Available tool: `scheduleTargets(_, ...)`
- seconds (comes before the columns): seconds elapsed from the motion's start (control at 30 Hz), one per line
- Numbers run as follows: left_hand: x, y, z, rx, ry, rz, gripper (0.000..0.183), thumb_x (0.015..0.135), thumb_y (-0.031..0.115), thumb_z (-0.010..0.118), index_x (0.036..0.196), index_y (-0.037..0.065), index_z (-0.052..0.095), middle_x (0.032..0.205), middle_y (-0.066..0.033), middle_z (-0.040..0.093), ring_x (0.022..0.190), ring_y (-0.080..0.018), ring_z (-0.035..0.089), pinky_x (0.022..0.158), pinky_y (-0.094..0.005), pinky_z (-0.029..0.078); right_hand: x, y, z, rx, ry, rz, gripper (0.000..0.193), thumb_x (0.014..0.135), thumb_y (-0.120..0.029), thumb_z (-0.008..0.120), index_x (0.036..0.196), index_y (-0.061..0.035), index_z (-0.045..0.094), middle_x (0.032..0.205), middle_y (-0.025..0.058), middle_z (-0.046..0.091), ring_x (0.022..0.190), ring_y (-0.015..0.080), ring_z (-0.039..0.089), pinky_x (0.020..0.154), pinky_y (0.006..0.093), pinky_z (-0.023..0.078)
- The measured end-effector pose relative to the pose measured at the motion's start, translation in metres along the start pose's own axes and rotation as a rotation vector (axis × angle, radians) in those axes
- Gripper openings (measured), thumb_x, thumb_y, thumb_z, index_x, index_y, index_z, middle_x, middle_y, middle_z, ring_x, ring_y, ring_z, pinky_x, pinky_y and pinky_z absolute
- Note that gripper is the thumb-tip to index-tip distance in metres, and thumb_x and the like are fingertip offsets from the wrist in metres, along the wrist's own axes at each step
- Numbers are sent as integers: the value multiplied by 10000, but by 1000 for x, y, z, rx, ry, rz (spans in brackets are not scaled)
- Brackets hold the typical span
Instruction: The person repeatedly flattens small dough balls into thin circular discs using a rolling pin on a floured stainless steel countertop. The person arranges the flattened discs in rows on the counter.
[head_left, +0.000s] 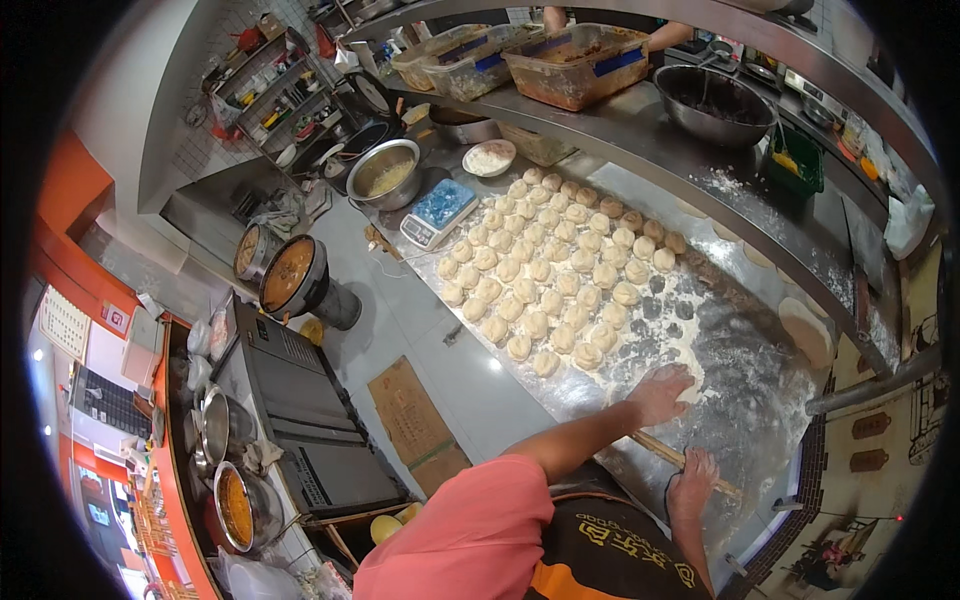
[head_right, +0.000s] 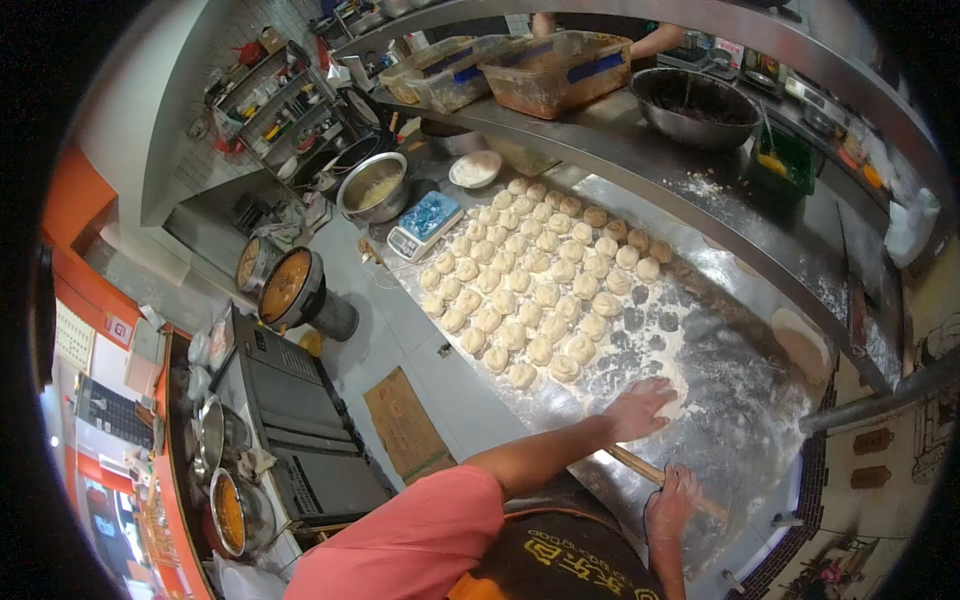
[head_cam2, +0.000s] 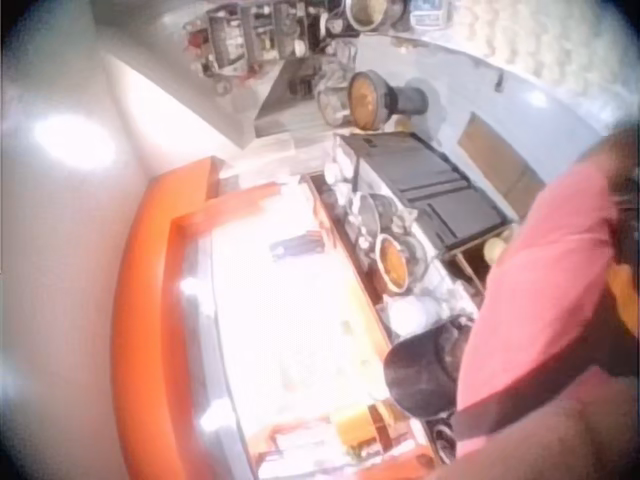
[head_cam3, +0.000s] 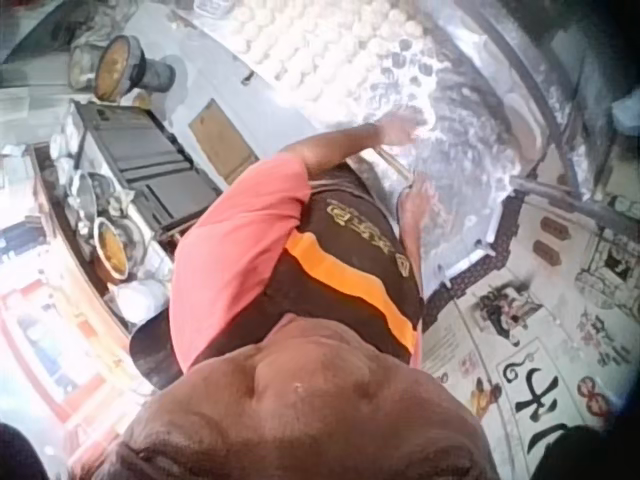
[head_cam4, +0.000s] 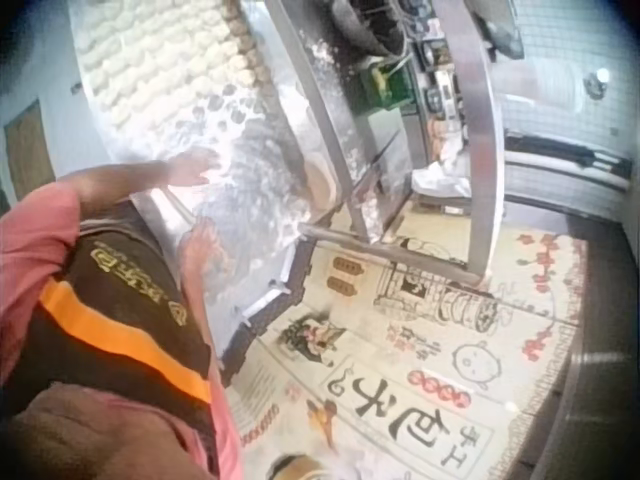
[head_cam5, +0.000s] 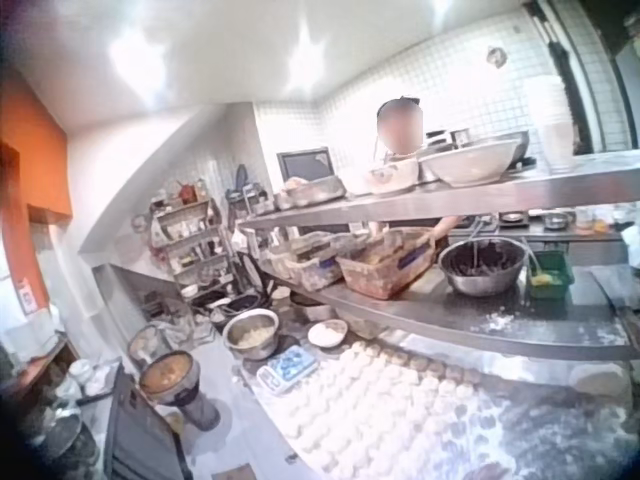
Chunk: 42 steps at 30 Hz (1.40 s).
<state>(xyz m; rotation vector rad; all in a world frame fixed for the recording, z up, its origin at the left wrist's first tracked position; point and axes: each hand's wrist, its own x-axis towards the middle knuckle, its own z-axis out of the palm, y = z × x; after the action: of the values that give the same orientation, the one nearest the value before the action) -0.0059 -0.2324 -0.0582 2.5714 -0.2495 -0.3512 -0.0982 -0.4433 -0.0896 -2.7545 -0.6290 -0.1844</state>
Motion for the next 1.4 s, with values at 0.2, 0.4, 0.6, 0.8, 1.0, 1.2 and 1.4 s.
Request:
scheduleTargets(0.2, -1, -31, 18, -103, 278, 115, 280, 763, 72, 588, 1031, 50, 507, 1056, -167, 588, 957, -357, 591, 788, -427, 470, 30, -20, -19, 63, -122, 74, 509, 739, -144, 578, 1214, 19, 493, 1292, 228, 441, 1240, 399, 375, 1038, 541, 258)
scheduleTargets(0.4, 6, -19, 10, -344, 93, 90, 691, 669, 401, 722, 1197, 22, 485, 970, -177, 631, 927, -355, 617, 785, -431, 486, 98, 8, -1, 31, -15, 172, 511, 826, -260, 582, 1238, 28, 491, 1354, 258, 407, 1258, 415, 367, 1026, 498, 296)
scheduleTargets(0.6, 19, -41, 68, -354, 215, 159, 339, 746, 174, 624, 1054, 32, 613, 933, -196, 639, 978, -312, 589, 859, -407, 460, 65, 6, 6, -90, -144, 138, 457, 813, -288, 590, 1191, -34, 543, 1315, 193, 460, 1206, 349, 424, 1010, 517, 301)
scheduleTargets(0.8, -9, -9, 12, -567, 76, -243, 232, 825, 189, 604, 999, 36, 584, 865, -161, 652, 786, -281, 635, 694, -380, 484, 37, -19, -12, -86, -150, 145, 490, 837, -352, 584, 1233, -70, 523, 1357, 177, 430, 1237, 343, 400, 990, 539, 306)
scheduleTargets(1.0, -7, -2, 18, -301, 148, -51, 263, 847, 272, 568, 978, 44, 583, 930, -156, 660, 879, -340, 628, 775, -393, 491, 108, 5, 11, 34, -14, 226, 470, 895, -338, 530, 1259, -42, 499, 1371, 177, 424, 1269, 370, 371, 1026, 522, 300)
scheduleTargets(1.2, 0, -4, 21, -410, 70, -209, 218, 871, 238, 514, 948, 68, 629, 862, -189, 651, 900, -376, 610, 800, -449, 478, 37, -16, -9, -69, -141, 91, 505, 835, -337, 587, 1264, -82, 507, 1296, 163, 472, 1223, 338, 400, 999, 550, 289)
scheduleTargets(1.4, 8, -6, 28, 117, -69, 98, 276, 841, 257, 557, 918, 4, 634, 1032, -194, 629, 896, -343, 628, 768, -454, 485, 78, -9, 6, -100, -32, 256, 522, 809, -316, 621, 1258, -74, 509, 1305, 186, 463, 1230, 371, 392, 999, 534, 304)
